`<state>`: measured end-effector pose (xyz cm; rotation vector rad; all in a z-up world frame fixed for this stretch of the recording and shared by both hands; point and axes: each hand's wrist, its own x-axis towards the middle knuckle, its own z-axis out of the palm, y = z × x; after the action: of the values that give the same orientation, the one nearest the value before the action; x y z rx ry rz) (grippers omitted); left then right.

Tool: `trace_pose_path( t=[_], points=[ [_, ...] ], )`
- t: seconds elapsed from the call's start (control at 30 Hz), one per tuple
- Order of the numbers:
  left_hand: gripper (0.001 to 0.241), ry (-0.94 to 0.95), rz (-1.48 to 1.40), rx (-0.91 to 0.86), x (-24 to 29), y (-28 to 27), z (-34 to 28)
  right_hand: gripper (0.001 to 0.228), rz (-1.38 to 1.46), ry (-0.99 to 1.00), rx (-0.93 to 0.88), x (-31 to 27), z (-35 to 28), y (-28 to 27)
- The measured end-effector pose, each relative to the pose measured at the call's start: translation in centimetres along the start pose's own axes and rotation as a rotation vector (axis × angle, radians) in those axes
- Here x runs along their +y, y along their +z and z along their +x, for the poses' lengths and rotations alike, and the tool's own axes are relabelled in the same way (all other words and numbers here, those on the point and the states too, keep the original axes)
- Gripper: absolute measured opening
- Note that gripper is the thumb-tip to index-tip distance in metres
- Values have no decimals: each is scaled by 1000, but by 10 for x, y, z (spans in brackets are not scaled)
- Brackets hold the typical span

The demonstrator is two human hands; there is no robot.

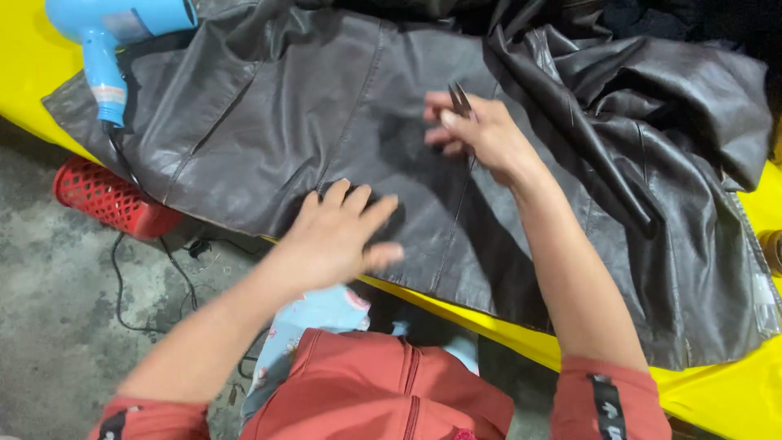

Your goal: Cleaning and maintaining a leather jacket by rubbing spots with a cleaning block, drying with a hair dryer, and trimming loose threads.

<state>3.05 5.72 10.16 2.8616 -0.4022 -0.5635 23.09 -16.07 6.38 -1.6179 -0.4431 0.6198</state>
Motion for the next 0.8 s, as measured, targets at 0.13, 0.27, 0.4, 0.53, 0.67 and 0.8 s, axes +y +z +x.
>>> trace_pose_path(
  t=[0.13, 0.27, 0.4, 0.53, 0.67, 0.8],
  points=[
    [65, -23, 85, 224, -40, 2, 47, 41, 230, 199, 1, 4, -42, 10],
    [93, -188, 66, 68, -68, -12, 60, 40, 406, 148, 170, 20, -44, -11],
    [99, -211, -22, 64, -73, -10, 51, 37, 420, 85, 224, 28, -48, -7],
    [98, -214, -35, 96, -76, -6, 53, 35, 450, 62, 235, 33, -47, -10],
    [103, -204, -41, 125, -78, -2, 55, 34, 475, 51, 243, 38, -46, -12],
    [110, -229, -57, 134, -82, 3, 59, 36, 474, 43, 264, 37, -45, -9]
  ],
)
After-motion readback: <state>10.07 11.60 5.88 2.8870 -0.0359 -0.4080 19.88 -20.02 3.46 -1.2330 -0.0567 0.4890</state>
